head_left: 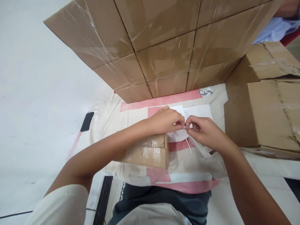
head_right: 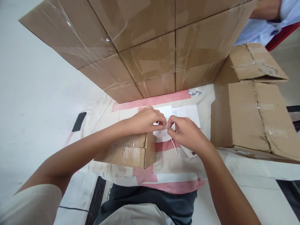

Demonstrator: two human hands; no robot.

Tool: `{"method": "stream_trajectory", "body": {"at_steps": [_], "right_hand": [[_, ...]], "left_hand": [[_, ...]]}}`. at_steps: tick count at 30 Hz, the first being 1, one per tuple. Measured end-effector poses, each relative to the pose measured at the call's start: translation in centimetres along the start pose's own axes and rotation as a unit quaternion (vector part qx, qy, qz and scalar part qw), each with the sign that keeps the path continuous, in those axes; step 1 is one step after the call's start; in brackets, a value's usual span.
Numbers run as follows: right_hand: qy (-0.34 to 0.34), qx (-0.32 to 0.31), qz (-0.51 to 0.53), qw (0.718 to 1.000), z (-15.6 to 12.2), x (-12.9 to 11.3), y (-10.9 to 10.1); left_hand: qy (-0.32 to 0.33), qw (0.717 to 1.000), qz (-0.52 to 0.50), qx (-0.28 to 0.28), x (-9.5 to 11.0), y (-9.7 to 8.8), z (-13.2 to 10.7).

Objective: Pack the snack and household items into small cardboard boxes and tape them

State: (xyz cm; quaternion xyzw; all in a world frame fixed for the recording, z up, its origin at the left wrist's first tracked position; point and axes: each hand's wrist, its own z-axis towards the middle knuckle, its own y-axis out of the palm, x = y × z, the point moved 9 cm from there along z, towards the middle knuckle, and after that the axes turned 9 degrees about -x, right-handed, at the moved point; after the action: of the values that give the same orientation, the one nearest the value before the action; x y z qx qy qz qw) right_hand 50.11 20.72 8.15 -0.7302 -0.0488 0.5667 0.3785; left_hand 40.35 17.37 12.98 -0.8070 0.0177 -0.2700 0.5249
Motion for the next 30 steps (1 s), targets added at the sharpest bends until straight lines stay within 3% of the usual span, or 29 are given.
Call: {"method": "stream_trajectory", "body": {"at_steps": [4, 9, 18, 21, 26, 30], "right_hand": [[0.012, 0.029, -0.029, 0.999, 0.0, 0.4, -0.4], [0.024, 0.031, 0.015, 0.999, 0.1, 1.2, 0.4], [0.012, 0.02, 0.073, 0.997, 0.1, 0.9, 1.3], [-0.001, 0.023, 0.065, 0.998, 0.0, 0.8, 1.0], [0.017, 0.096, 0.044, 0.994, -1.0, 2.0, -1.1], [0.03, 0.053, 0.066, 0.996, -1.1, 2.0, -0.1]], "left_hand": [[-0.041, 0.998, 0.034, -0.027, -0.7, 0.5, 0.9], [-0.047, 0.997, 0.031, -0.05, -1.4, 1.6, 1.0], [-0.034, 0.994, -0.072, -0.081, -2.0, 1.9, 0.7], [-0.025, 0.993, -0.086, -0.083, -2.3, 1.8, 0.6], [-0.007, 0.997, 0.003, -0.075, -3.8, 2.2, 0.2], [0.02, 0.999, -0.002, -0.038, -4.2, 2.0, 0.4]]}}
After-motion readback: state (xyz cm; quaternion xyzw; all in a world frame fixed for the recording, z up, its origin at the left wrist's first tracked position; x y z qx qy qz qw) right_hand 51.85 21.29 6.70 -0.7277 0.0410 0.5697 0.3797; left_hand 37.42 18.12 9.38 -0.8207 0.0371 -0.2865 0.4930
